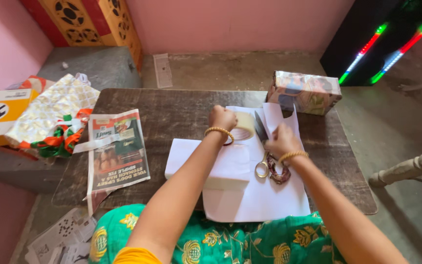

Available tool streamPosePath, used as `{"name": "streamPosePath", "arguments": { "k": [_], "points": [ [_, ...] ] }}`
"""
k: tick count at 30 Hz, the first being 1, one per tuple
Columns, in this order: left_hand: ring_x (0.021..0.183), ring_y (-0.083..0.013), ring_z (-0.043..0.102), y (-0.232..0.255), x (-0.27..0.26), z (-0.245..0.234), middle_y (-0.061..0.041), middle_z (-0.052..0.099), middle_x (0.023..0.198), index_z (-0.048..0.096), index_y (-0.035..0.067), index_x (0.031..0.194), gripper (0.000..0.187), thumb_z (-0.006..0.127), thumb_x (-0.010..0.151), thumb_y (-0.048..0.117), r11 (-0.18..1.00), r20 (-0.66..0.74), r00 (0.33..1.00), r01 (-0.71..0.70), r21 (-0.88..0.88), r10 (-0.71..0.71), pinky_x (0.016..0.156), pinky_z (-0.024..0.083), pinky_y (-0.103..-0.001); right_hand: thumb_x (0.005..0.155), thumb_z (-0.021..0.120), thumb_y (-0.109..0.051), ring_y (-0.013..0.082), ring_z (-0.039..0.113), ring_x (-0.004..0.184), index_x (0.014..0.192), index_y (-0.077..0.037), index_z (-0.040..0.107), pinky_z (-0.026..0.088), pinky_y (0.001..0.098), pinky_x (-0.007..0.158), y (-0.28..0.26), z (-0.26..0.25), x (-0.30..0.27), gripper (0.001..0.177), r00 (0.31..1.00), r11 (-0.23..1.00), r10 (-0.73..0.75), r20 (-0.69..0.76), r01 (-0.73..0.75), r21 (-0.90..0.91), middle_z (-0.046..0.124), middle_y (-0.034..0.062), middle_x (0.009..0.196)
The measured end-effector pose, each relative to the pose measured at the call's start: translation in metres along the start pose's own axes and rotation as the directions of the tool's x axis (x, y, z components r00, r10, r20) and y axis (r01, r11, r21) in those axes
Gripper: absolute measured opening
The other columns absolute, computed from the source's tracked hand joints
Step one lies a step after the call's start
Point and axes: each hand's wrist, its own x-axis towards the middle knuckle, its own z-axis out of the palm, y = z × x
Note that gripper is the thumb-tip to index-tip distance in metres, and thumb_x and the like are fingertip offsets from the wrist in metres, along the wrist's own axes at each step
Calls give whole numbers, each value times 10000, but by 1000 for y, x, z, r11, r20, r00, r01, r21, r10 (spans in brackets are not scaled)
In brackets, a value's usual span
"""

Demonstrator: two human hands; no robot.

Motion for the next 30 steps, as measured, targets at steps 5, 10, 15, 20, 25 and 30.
{"name": "streamPosePath", "arguments": {
  "k": [5, 10, 15, 20, 25, 30],
  "points": [
    [692, -248, 729, -26, 32, 16, -209, 735, 802, 691, -67, 796, 180, 609, 909, 46, 982, 55, 998, -33, -186, 44, 562, 561, -324, 765, 864, -383, 365, 670, 1060, 1132, -84, 658, 551, 451, 911, 11, 35, -50, 516, 989, 922, 62, 136, -4, -387, 681, 172, 1146],
    [713, -231, 747, -51, 54, -8, -183, 744, 870, 641, -70, 921, 194, 510, 979, 60, 913, 219, 975, 111, -392, -24, 602, 613, -312, 745, 864, -302, 333, 731, 1009, 1157, -32, 654, 579, 416, 883, -7, 40, -50, 535, 979, 933, 203, 21, -187, -306, 744, 176, 1066],
    [699, -204, 691, -71, 73, -62, -183, 732, 912, 590, -58, 1015, 173, 493, 1000, 84, 893, 233, 969, 179, -412, -87, 622, 579, -330, 862, 758, -340, 330, 746, 904, 954, -9, 771, 569, 421, 829, 1, 20, -36, 343, 921, 938, 344, 183, -329, -107, 746, 195, 919],
    [751, -236, 707, -81, 76, -93, -216, 732, 969, 580, -77, 1025, 217, 455, 1024, 101, 807, 339, 936, 276, -523, -100, 716, 617, -374, 850, 685, -46, 318, 616, 554, 882, 26, 627, 531, 438, 546, 4, -12, -35, 98, 752, 496, 32, 658, -584, 642, 635, 169, 678],
    [831, -257, 735, -80, 57, -113, -243, 730, 1032, 547, -100, 1073, 222, 445, 1035, 94, 763, 372, 925, 297, -575, -79, 796, 639, -384, 933, 664, -84, 153, 655, 638, 981, -12, 597, 543, 289, 594, -17, -34, -78, 109, 718, 149, -265, 644, -629, 763, 658, 50, 768],
    [878, -291, 741, -70, 43, -121, -284, 710, 1078, 493, -126, 1139, 243, 433, 1034, 85, 738, 351, 932, 300, -605, -91, 810, 647, -386, 921, 577, -340, 99, 644, 577, 957, -87, 599, 469, 276, 442, -61, -9, -150, 256, 634, -329, -401, 661, -773, 542, 661, -17, 736]
  ]
}}
